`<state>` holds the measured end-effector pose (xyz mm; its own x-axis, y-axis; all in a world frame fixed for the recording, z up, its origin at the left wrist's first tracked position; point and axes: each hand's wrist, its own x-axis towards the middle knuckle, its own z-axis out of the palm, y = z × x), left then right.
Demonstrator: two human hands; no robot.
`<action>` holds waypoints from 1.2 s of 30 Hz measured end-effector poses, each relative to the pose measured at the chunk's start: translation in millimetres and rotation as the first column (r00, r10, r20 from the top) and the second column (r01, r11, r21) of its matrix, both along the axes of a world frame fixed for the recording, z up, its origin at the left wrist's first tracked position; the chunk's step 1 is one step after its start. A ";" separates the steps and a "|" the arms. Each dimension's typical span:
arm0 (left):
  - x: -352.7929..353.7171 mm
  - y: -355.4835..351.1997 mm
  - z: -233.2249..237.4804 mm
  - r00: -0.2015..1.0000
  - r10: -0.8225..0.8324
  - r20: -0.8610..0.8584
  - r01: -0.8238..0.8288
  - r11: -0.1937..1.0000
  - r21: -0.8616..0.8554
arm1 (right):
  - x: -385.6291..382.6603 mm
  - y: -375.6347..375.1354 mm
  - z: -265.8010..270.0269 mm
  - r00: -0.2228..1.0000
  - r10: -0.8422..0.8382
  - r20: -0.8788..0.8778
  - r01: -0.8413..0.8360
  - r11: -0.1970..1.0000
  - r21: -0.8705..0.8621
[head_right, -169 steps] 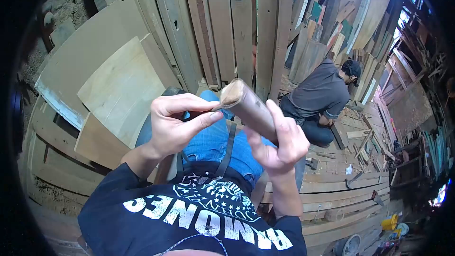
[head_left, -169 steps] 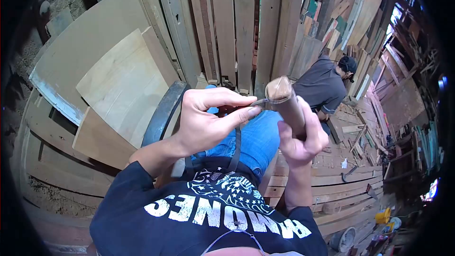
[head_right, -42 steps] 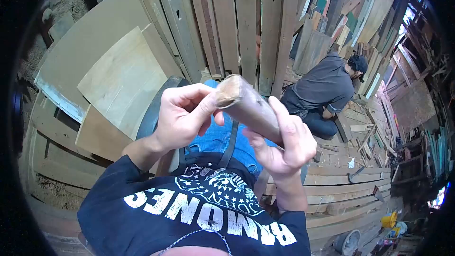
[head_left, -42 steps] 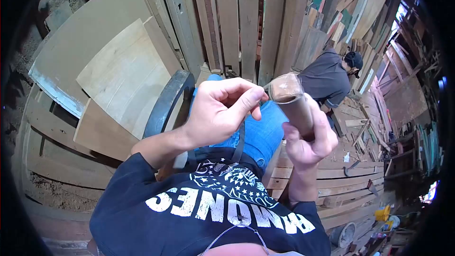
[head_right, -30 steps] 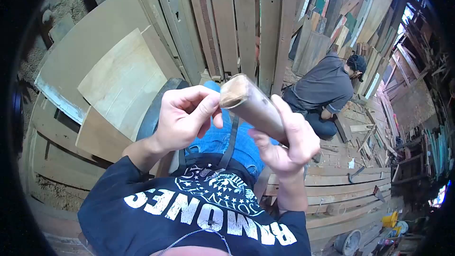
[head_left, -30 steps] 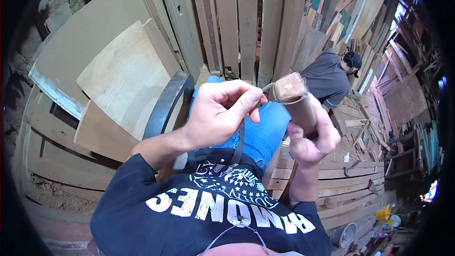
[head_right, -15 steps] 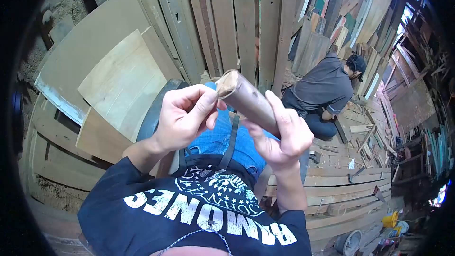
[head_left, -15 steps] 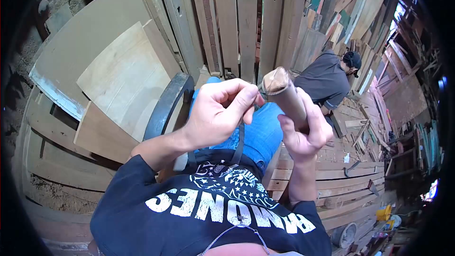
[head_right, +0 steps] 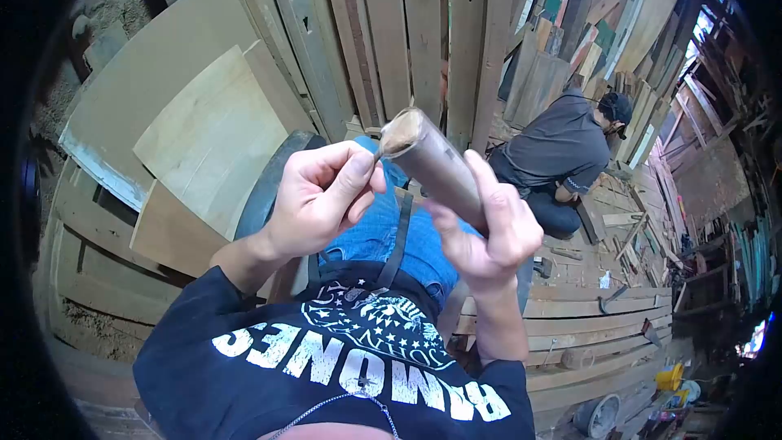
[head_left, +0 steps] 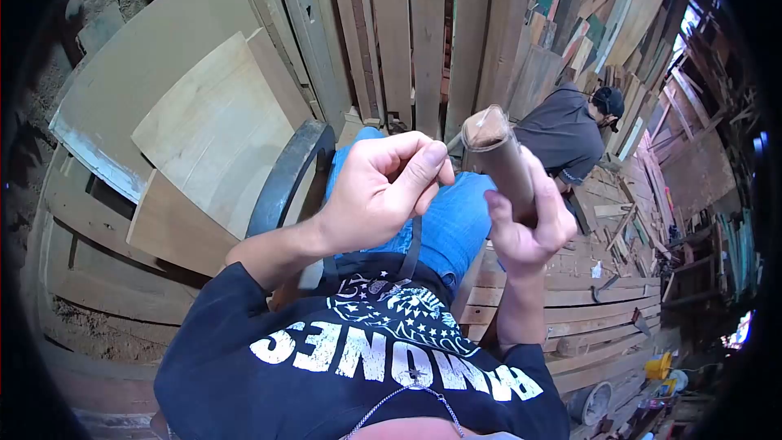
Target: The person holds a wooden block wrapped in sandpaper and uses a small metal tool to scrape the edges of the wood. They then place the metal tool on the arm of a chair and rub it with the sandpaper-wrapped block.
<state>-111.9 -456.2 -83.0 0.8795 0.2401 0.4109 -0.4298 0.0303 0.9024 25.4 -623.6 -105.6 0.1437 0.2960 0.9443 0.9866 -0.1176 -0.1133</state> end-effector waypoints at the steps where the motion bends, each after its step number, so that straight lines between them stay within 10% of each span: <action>1: -2.2 -1.1 1.7 1.000 -0.001 -0.001 0.001 1.000 0.000 | 1.9 0.2 -0.4 1.000 -0.021 -0.006 0.021 0.999 0.038; 36: -1.9 -2.6 -1.7 0.999 -0.035 -0.001 0.035 0.999 -0.012 | -4.4 -5.3 1.9 0.999 0.035 0.022 -0.035 0.999 0.013</action>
<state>-113.8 -458.8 -84.7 0.8879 0.2143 0.4072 -0.4274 0.0562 0.9023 21.1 -628.9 -103.7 0.1131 0.2875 0.9511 0.9923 -0.0815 -0.0934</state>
